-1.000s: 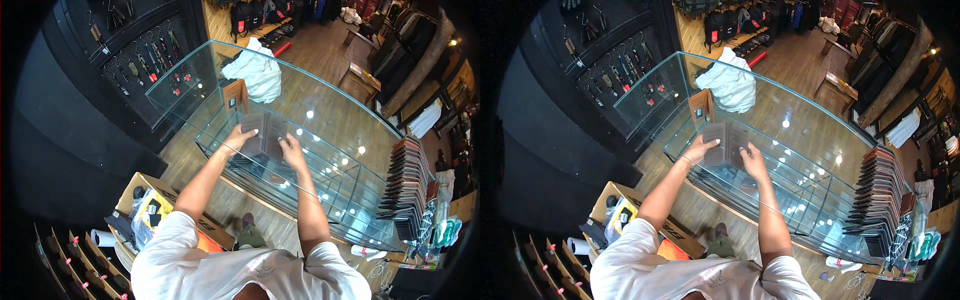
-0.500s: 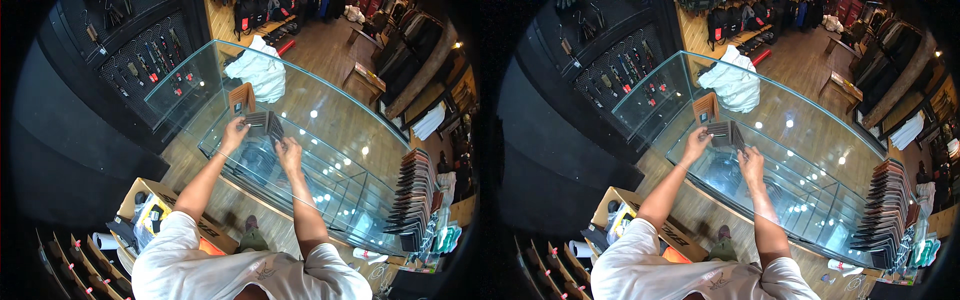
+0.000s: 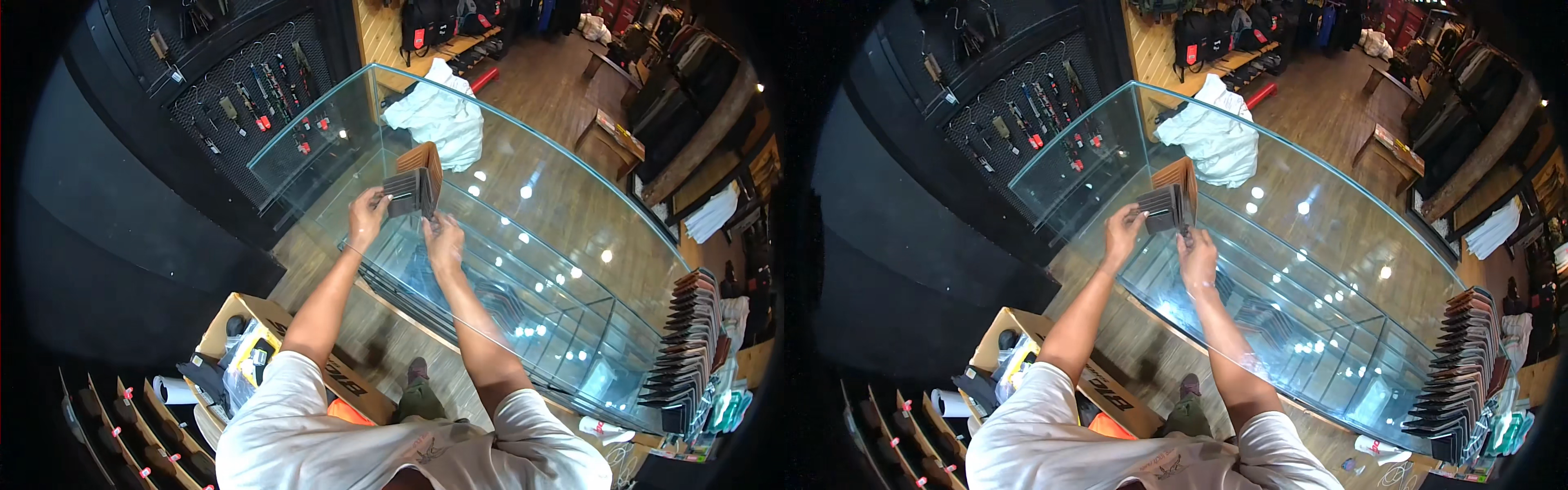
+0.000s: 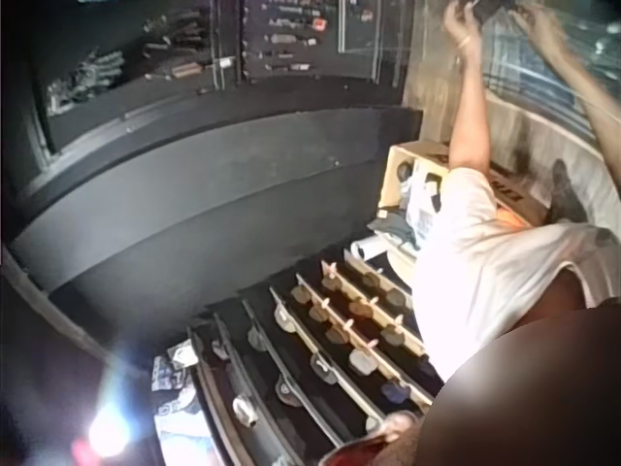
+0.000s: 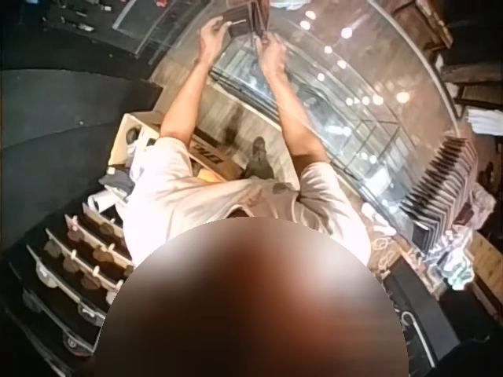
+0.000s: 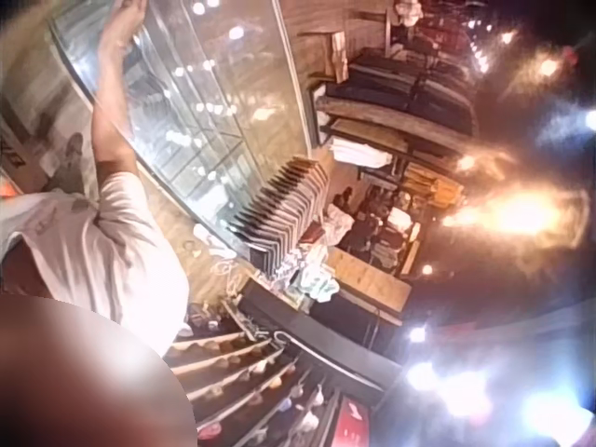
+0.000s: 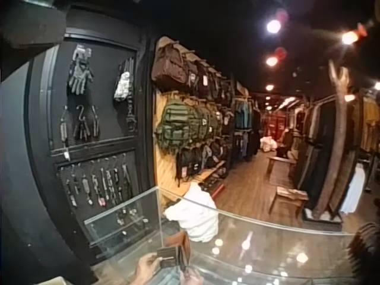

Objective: The person cleans and organizes leather wallets on a glass display case using a checkered cloth.

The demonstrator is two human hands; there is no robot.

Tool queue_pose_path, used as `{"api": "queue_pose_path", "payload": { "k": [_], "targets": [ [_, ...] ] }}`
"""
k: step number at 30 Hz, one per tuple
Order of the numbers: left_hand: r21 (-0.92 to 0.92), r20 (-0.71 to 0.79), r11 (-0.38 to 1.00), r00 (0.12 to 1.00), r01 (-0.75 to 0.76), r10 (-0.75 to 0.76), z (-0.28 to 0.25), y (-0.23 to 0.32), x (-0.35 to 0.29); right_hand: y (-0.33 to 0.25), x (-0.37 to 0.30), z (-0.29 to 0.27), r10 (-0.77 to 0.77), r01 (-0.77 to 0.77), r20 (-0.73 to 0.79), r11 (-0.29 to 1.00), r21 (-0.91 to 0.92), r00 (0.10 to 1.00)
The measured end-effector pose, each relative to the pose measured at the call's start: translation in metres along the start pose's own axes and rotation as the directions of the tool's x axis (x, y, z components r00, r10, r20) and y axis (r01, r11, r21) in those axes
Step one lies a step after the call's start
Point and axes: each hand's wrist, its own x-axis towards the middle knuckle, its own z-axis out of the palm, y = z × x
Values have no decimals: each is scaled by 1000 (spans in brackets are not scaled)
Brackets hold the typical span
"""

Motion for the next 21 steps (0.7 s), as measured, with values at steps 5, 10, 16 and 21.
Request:
{"api": "queue_pose_path", "payload": {
  "k": [5, 10, 16, 21],
  "targets": [
    [16, 8, 999, 1000, -29, 29, 4, -18, 5, -3, 8, 13, 202, -204, 84, 979, 21, 976],
    [44, 9, 999, 1000, 27, -27, 11, -34, 3, 19, 7, 27, 205, -203, 65, 978, -38, 977],
    [30, 34, 998, 998, 54, -55, 21, -43, 10, 26, 15, 39, 260, -261, 47, 965, 8, 964],
    [41, 36, 997, 997, 65, -67, 22, -38, 10, 31, 17, 36, 251, -251, 31, 968, -4, 967]
  ]
}}
